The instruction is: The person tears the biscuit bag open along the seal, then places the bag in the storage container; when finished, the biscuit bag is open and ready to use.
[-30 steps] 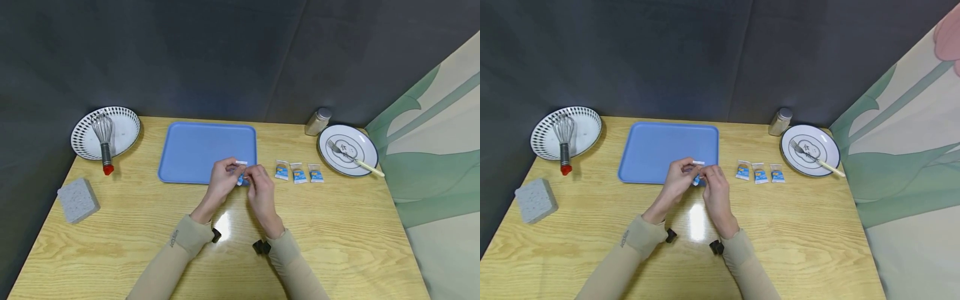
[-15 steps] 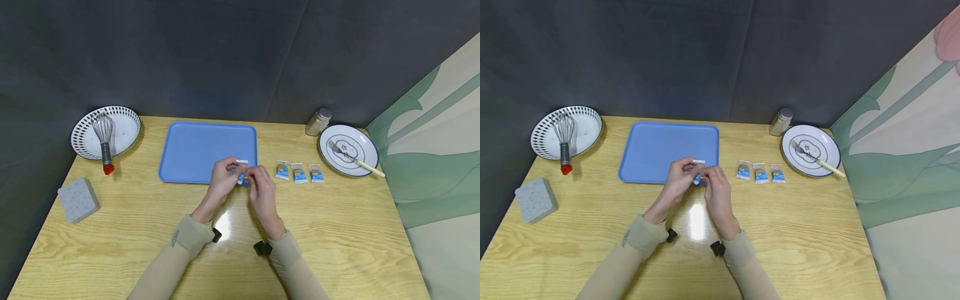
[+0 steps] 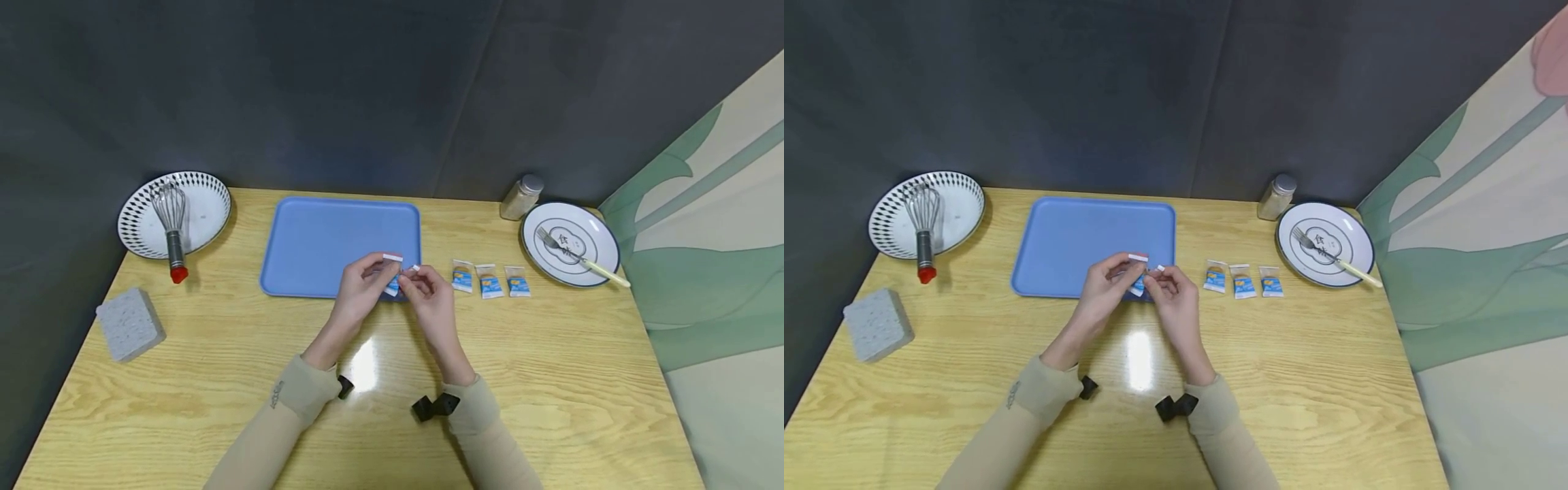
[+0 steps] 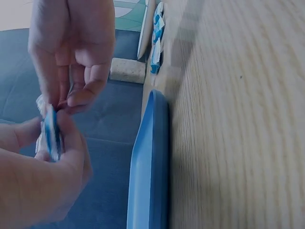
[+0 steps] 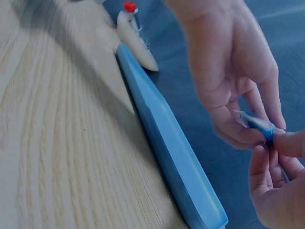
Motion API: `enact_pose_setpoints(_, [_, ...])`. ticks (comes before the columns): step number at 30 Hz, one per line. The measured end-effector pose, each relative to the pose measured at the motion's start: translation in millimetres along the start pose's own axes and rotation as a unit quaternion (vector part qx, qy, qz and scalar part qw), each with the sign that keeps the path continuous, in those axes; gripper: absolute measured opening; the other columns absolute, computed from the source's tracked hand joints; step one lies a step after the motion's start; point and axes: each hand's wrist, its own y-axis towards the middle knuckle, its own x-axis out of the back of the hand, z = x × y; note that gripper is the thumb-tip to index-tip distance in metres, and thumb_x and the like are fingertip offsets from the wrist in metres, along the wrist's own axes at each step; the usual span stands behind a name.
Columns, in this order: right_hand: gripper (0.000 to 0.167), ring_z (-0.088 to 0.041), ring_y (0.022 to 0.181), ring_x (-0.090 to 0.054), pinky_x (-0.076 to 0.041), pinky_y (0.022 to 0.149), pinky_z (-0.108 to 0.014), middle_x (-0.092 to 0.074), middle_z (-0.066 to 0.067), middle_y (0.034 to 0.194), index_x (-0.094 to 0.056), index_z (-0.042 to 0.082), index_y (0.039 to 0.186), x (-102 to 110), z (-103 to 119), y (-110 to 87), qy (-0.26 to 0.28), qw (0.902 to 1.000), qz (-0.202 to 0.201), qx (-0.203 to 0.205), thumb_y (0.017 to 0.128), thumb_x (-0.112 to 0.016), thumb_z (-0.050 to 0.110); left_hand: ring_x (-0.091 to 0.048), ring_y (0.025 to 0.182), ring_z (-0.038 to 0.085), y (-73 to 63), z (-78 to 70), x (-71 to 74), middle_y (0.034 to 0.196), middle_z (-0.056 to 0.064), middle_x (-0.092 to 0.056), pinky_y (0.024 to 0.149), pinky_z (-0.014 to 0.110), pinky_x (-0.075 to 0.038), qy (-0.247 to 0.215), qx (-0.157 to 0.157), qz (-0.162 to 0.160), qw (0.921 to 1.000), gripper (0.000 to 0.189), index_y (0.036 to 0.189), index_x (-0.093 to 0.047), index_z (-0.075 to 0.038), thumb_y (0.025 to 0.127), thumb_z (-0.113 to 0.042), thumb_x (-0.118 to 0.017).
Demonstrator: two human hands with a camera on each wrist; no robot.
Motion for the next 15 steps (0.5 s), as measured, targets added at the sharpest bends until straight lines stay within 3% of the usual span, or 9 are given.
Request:
enact_pose_setpoints(4, [0.007, -0.010, 0.080, -0.069, -0.061, 0.075, -0.025, -0.071, -0.011, 0.096, -0.065, -0.014, 0.101, 1.2, 2.0, -0.3, 0.023, 0.9995, -0.019, -0.013, 0.097, -0.071, -0.013, -0.069, 0.096, 0.015, -0.8, -1.0, 1.2, 0.118, 0.017, -0.072, 0.081, 0.028, -0.059, -0.035, 0.050, 0.005, 0.9981, 0.037, 0.137, -0.065, 0.009, 0.104, -0.006, -0.071])
enact_pose_setpoints(7, [0.009, -0.009, 0.079, -0.069, -0.061, 0.075, -0.024, -0.071, -0.006, 0.094, -0.065, -0.015, 0.102, 1.0, 3.6, -0.6, 0.024, 0.9992, -0.027, -0.017, 0.096, -0.071, -0.015, -0.067, 0.088, 0.012, 0.4, -0.6, 1.3, 0.105, 0.013, -0.072, 0.076, 0.026, -0.059, -0.055, 0.075, -0.006, 0.9957, 0.032, 0.129, -0.066, 0.010, 0.101, -0.003, -0.073])
enact_pose_setpoints(15, [0.006, -0.006, 0.072, -0.067, -0.057, 0.067, -0.019, -0.070, 0.000, 0.085, -0.066, -0.012, 0.095, 0.8, 2.3, 1.8, 0.029, 0.9974, -0.025, -0.061, 0.097, -0.068, -0.017, -0.065, 0.085, 0.012, -0.7, 1.0, 0.1, 0.094, 0.005, -0.070, 0.071, 0.024, -0.057, -0.055, 0.074, -0.024, 0.9955, 0.018, 0.112, -0.069, 0.005, 0.097, 0.001, -0.076])
